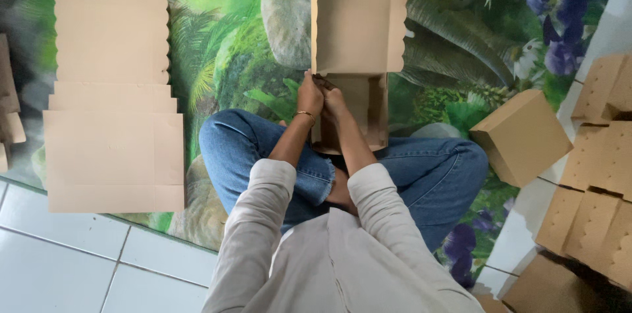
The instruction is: The person sits on the floor and assembles flat cardboard pieces into small boxes by hand. They fold the sides, tuck in the flaps, and secure the structure, then place the finished box aside and repeat the process with another piece.
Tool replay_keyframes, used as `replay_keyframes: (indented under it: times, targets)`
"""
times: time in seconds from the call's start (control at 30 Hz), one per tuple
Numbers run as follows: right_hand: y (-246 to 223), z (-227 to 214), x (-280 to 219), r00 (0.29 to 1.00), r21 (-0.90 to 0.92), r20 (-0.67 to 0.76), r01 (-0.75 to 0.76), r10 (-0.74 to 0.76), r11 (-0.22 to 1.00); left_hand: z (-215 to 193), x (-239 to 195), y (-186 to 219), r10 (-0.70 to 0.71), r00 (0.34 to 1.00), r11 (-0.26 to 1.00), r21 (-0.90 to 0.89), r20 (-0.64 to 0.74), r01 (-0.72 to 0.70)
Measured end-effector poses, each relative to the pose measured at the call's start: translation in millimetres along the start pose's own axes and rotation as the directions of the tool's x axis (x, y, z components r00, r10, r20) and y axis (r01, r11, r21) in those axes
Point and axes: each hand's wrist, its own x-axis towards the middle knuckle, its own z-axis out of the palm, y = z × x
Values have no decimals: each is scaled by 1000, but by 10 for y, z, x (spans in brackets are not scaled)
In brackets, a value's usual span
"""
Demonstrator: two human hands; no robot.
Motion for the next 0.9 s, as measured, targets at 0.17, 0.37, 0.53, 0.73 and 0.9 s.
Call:
replay_keyframes:
  times: [0.17,0.37,0.53,0.73,0.9]
  targets:
    - [-48,45,-32,987,-288,-102,90,-124,953,163,154,-291,-20,996,977,209,-82,37]
    - [-666,-781,-377,665,-512,-247,528,-705,677,-154,85,82,90,986,988,139,-137,-71]
    - [-642,-1872,166,750,-345,-486,306,-448,887,-370,166,542,220,935,950,-156,-278,-270]
    - [-765,-1853,199,945,-113,-214,225,-245,968,-324,604,206,277,953,960,-18,-125,-281]
    - [-826,-1828,-247,863,-292,-52,467,-502,834,-440,720,-249,231,972,952,212,-33,-219]
